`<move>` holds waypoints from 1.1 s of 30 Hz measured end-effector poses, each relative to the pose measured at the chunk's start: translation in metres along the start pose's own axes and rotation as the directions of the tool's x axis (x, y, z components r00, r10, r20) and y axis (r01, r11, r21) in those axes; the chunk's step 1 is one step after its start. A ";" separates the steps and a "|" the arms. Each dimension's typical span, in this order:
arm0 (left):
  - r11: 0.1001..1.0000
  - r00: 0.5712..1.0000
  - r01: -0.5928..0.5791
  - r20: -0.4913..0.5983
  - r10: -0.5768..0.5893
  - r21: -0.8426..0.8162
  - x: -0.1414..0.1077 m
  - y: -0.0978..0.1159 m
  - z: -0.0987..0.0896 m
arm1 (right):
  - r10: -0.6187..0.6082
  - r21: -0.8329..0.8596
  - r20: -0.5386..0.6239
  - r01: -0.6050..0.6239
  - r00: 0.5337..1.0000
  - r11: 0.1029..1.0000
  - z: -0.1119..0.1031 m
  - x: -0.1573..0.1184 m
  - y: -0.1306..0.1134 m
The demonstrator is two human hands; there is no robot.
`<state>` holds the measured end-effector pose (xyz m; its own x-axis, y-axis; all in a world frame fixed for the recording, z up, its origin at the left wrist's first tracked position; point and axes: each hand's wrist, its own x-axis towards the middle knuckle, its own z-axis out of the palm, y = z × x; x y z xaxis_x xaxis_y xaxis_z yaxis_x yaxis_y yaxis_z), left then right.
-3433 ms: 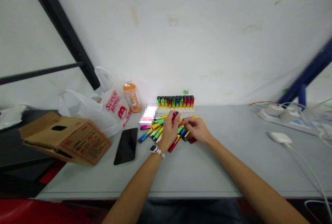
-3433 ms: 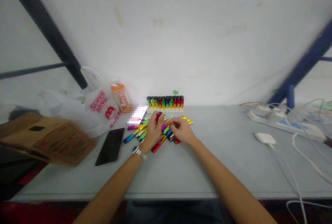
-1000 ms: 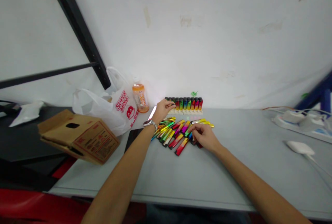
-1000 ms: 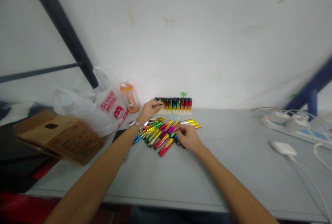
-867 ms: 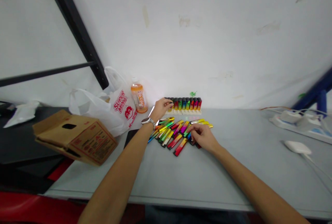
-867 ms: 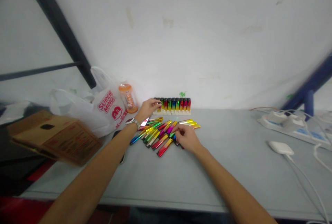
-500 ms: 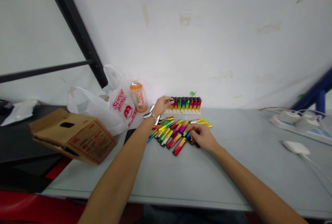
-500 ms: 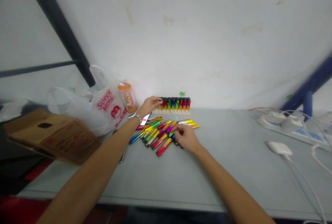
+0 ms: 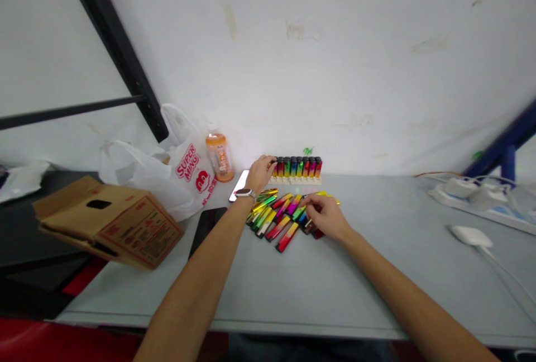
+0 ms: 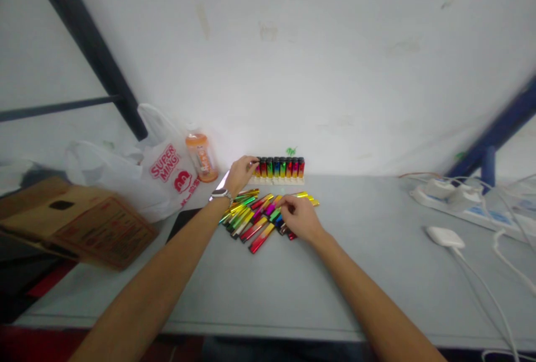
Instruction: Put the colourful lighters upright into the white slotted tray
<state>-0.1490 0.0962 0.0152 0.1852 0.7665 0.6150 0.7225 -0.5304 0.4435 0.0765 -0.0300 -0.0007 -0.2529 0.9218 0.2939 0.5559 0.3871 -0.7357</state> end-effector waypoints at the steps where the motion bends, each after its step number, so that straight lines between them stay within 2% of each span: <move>1: 0.999 1.000 -0.023 0.002 0.023 0.036 -0.001 0.001 0.001 | -0.035 -0.118 0.002 0.035 0.999 0.992 -0.004 0.004 -0.002; 3: 0.992 0.999 -0.050 -0.010 0.051 0.112 -0.003 0.003 0.001 | -0.095 -0.323 0.064 0.111 0.993 0.940 -0.012 0.014 -0.006; 5: 0.981 0.998 -0.058 -0.025 0.064 0.188 -0.005 0.007 0.001 | -0.142 -0.460 0.184 0.213 0.973 0.862 -0.018 0.026 -0.011; 9: 0.961 0.998 -0.065 0.009 0.065 0.269 -0.007 0.021 -0.004 | -0.169 -0.561 0.459 0.432 0.872 0.706 -0.025 0.054 -0.025; 11: 0.963 0.999 -0.042 -0.022 0.050 0.266 -0.009 0.031 -0.007 | -0.149 -0.572 0.554 0.504 0.819 0.647 -0.025 0.065 -0.032; 14: 0.985 0.993 0.004 -0.121 0.017 0.171 -0.019 0.047 -0.008 | -0.117 -0.583 0.620 0.555 0.776 0.593 -0.022 0.077 -0.042; 19: 0.993 0.969 0.066 -0.230 -0.086 -0.093 -0.048 0.068 -0.009 | -0.094 -0.592 0.642 0.570 0.761 0.569 -0.015 0.082 -0.045; 22: 0.976 0.961 0.110 -0.231 -0.153 -0.189 -0.063 0.072 -0.008 | -0.070 -0.591 0.647 0.558 0.759 0.583 -0.016 0.080 -0.041; 24: 0.967 0.959 0.129 -0.219 -0.178 -0.220 -0.069 0.072 -0.008 | -0.108 -0.563 0.632 0.550 0.767 0.617 -0.020 0.078 -0.035; 27: 0.960 0.962 0.126 -0.205 -0.180 -0.251 -0.074 0.072 -0.008 | -0.231 -0.452 0.524 0.498 0.820 0.740 -0.026 0.070 -0.024; 29: 0.957 0.963 0.117 -0.206 -0.174 -0.265 -0.076 0.074 -0.008 | -0.271 -0.269 0.358 0.377 0.894 0.886 -0.025 0.058 -0.019; 31: 0.956 0.964 0.099 -0.211 -0.161 -0.277 -0.077 0.080 -0.008 | -0.198 0.034 0.167 0.195 0.966 0.980 -0.020 0.043 -0.018; 32: 0.955 0.965 0.088 -0.213 -0.152 -0.284 -0.078 0.084 -0.008 | -0.129 0.209 0.102 0.105 0.986 0.972 -0.016 0.035 -0.019; 33: 0.954 0.966 0.078 -0.213 -0.144 -0.291 -0.079 0.088 -0.008 | -0.047 0.375 0.081 0.013 0.996 0.927 -0.011 0.027 -0.022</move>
<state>-0.1057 -0.0137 0.0113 -0.0668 0.7403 0.6690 0.5100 -0.5510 0.6606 0.0668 -0.0135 0.0301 -0.3422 0.8976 0.2777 0.2147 0.3625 -0.9069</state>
